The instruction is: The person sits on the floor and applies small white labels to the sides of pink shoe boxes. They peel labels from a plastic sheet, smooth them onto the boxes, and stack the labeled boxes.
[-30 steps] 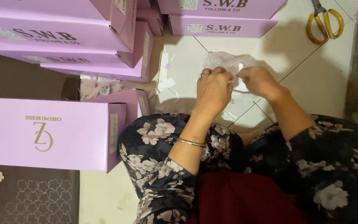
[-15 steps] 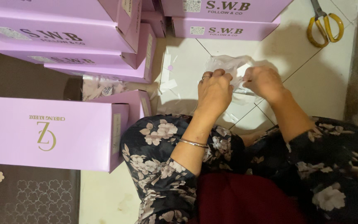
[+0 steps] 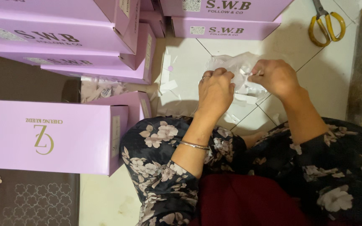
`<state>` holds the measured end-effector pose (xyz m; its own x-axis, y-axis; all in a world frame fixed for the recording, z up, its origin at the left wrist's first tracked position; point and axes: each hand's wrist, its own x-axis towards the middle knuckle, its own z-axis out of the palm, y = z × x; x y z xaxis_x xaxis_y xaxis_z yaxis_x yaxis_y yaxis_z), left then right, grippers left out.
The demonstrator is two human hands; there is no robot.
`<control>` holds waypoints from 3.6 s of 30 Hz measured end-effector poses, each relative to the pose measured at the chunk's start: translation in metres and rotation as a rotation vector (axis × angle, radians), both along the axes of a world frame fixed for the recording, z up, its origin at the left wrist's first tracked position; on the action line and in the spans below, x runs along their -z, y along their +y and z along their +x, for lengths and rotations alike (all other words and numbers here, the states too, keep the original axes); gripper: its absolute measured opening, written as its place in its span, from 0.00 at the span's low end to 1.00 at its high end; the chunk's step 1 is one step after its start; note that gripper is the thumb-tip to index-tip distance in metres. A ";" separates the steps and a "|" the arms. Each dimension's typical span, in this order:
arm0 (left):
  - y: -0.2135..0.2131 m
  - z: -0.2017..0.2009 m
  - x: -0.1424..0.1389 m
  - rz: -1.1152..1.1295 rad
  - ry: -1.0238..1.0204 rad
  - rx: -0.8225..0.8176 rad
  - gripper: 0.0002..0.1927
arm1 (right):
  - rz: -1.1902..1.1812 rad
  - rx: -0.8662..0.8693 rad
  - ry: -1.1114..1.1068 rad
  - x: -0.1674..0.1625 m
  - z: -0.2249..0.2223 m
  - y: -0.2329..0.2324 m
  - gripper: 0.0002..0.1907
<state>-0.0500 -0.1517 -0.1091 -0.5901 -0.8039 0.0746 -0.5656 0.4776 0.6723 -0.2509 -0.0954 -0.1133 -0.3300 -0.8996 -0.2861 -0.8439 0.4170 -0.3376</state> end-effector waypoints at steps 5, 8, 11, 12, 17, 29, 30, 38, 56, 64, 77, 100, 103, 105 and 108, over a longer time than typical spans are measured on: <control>0.002 0.001 0.002 -0.014 -0.012 0.006 0.13 | -0.095 -0.069 -0.104 0.020 -0.008 0.001 0.11; 0.002 0.001 0.002 -0.002 -0.031 0.010 0.12 | -0.212 -0.174 -0.044 0.030 -0.004 0.000 0.12; 0.002 0.001 0.003 -0.018 -0.028 0.011 0.12 | -0.100 -0.238 0.031 0.034 0.007 -0.004 0.09; 0.002 0.002 0.003 -0.014 -0.032 0.012 0.12 | -0.079 -0.242 0.081 0.035 0.012 -0.005 0.11; 0.002 0.003 0.002 0.001 -0.025 0.018 0.12 | -0.037 -0.222 0.240 0.037 0.039 -0.010 0.22; 0.000 0.000 0.003 0.001 -0.003 -0.007 0.13 | -0.106 -0.322 0.219 0.016 0.016 -0.012 0.08; 0.000 0.000 0.002 -0.004 0.012 -0.015 0.12 | -0.084 -0.292 0.149 0.013 0.010 -0.010 0.09; -0.003 -0.004 -0.009 0.015 0.257 -0.109 0.13 | -0.007 -0.068 -0.050 -0.036 -0.032 0.014 0.18; -0.015 0.009 -0.031 0.526 0.721 -0.203 0.11 | -0.400 0.188 -0.852 -0.082 -0.004 0.016 0.09; -0.005 0.011 -0.052 -0.039 0.475 -0.058 0.08 | -0.380 0.174 -0.825 -0.078 0.020 0.013 0.10; -0.007 0.006 -0.039 0.208 0.611 -0.122 0.06 | -0.446 0.086 -0.753 -0.059 0.024 0.012 0.06; -0.004 0.002 -0.034 0.220 0.640 -0.113 0.07 | -0.663 -0.030 -0.340 -0.059 0.042 0.013 0.06; -0.004 0.001 -0.033 0.093 0.524 -0.214 0.07 | -0.642 -0.049 -0.435 -0.061 0.042 0.014 0.06; -0.003 0.001 -0.033 0.180 0.632 -0.149 0.06 | -0.641 -0.042 -0.454 -0.061 0.043 0.015 0.05; -0.002 0.001 -0.034 0.135 0.611 -0.178 0.06 | -0.667 -0.037 -0.399 -0.061 0.043 0.014 0.05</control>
